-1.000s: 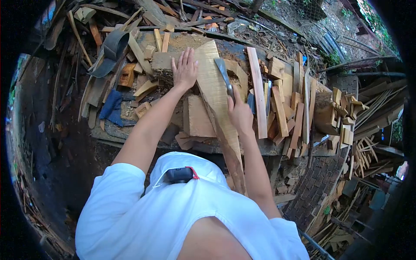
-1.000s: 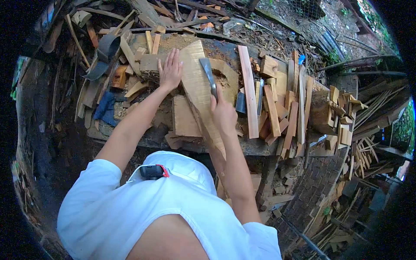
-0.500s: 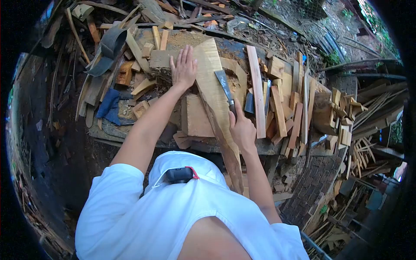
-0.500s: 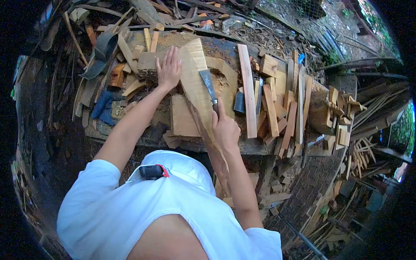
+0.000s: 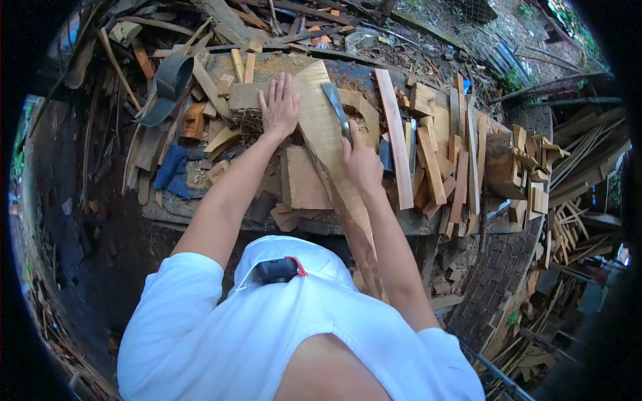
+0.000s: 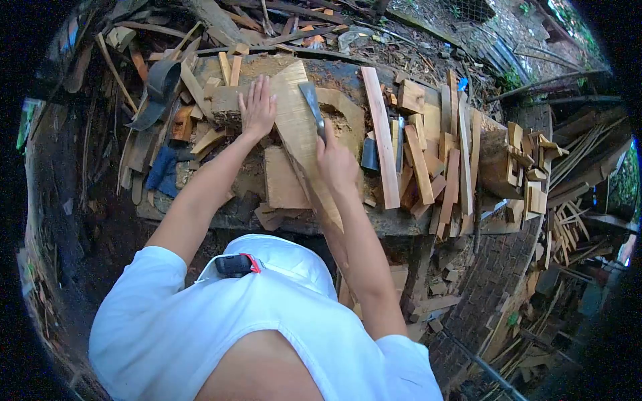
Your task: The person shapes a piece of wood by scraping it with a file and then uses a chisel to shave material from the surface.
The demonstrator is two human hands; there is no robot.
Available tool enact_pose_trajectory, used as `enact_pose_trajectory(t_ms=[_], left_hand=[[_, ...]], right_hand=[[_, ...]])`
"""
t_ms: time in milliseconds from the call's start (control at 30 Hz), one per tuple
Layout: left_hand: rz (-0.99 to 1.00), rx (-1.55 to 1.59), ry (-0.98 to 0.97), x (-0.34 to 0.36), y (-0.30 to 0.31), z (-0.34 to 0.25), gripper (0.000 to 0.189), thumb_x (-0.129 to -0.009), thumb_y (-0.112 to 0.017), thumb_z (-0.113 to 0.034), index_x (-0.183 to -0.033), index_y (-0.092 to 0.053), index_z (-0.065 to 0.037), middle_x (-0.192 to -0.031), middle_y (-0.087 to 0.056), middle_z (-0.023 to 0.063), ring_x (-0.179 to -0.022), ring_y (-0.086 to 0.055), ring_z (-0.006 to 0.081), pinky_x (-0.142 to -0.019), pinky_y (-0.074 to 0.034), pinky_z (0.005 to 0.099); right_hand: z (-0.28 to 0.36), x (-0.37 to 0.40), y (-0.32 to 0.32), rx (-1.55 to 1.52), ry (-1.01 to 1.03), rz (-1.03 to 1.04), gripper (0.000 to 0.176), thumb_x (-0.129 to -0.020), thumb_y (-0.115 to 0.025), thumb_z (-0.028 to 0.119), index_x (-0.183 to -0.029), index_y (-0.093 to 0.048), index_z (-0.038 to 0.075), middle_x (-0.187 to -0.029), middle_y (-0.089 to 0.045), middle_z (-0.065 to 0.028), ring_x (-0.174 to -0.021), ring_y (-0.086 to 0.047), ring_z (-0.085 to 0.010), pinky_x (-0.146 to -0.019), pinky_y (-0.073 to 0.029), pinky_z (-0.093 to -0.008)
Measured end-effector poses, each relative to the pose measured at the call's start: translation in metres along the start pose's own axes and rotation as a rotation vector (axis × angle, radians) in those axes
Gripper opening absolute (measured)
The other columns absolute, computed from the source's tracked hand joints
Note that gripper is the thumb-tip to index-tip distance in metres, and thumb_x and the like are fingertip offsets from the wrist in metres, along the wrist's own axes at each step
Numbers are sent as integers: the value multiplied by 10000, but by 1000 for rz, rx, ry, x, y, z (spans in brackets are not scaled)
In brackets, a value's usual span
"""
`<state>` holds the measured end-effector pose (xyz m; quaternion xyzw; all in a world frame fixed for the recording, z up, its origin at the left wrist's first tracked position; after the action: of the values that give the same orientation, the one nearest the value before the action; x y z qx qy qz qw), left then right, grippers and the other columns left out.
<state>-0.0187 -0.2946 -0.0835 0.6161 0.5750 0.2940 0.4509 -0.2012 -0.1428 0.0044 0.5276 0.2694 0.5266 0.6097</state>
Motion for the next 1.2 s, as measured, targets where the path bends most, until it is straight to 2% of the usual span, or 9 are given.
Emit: enact_pose_trajectory(t_ms=[100, 267, 367, 600, 667, 800, 867, 1067, 1200], left_hand=[[29, 23, 8, -2, 2, 0, 590, -1025, -343, -376, -1554, -180, -169, -1625, -148, 45, -1489, -154, 274, -1178, -47, 577], [-32, 42, -9, 2, 2, 0, 597, -1017, -358, -378, -1549, -194, -162, -1617, -174, 49, -1483, -173, 274, -1183, -63, 564], [-51, 37, -4, 3, 3, -1, 597, -1017, -361, -382, -1547, -199, -161, -1615, -182, 41, -1482, -176, 268, -1185, -68, 556], [-17, 22, -18, 3, 4, -1, 596, -1015, -365, -375, -1545, -206, -155, -1613, -188, 40, -1482, -174, 271, -1185, -71, 555], [-39, 31, -16, 2, 4, -2, 598, -1012, -370, -365, -1545, -203, -151, -1613, -190, 39, -1479, -184, 270, -1185, -71, 557], [-51, 24, 7, 2, 6, 0, 603, -1009, -372, -358, -1546, -198, -145, -1612, -194, 39, -1475, -194, 268, -1185, -72, 558], [-58, 25, -15, 4, 6, -3, 605, -1008, -371, -357, -1548, -194, -150, -1612, -195, 38, -1475, -196, 265, -1185, -72, 558], [-39, 24, 1, 3, 3, -1, 604, -1005, -374, -364, -1547, -199, -163, -1613, -193, 33, -1473, -202, 262, -1184, -73, 559], [-40, 15, 7, 3, 5, -2, 581, -1022, -347, -363, -1550, -197, -176, -1613, -194, 27, -1481, -184, 249, -1181, -84, 560]], right_hand=[[4, -18, -1, 10, 62, -63, 530, -979, -475, 407, -1481, -341, 302, -731, -663, -235, -676, -661, -435, -605, -529, -532], [-38, 61, 4, -65, 58, -19, 532, -976, -509, 365, -1477, -348, 288, -732, -652, -246, -670, -659, -417, -592, -516, -528], [-35, 76, 11, -75, 87, -36, 519, -983, -496, 361, -1475, -350, 285, -729, -655, -238, -660, -656, -420, -581, -512, -533], [10, -24, 2, 0, 76, -81, 487, -982, -478, 374, -1452, -378, 297, -721, -648, -265, -670, -648, -462, -602, -525, -552], [9, -25, 5, 5, 97, -119, 481, -980, -477, 378, -1446, -385, 299, -715, -647, -266, -662, -645, -468, -598, -527, -555], [-3, 16, 11, 25, 121, -64, 507, -972, -493, 383, -1459, -382, 295, -731, -664, -241, -660, -660, -436, -593, -531, -545], [-6, 24, 12, 23, 63, 22, 519, -970, -499, 382, -1465, -375, 292, -740, -667, -239, -667, -667, -423, -599, -535, -539], [30, -61, 6, -5, 55, -5, 487, -990, -444, 422, -1451, -371, 283, -825, -668, -278, -758, -653, -468, -664, -514, -558], [29, -41, 11, 8, 106, -19, 497, -990, -445, 422, -1460, -354, 286, -829, -669, -276, -752, -652, -471, -666, -517, -559]])
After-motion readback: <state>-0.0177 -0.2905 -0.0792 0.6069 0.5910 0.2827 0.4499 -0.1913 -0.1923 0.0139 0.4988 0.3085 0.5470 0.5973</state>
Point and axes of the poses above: each hand's wrist, its own x-axis away from the middle knuckle, its own y-axis out of the back of the hand, z = x × y, the point moved 8 cm from there along -x, towards the middle knuckle
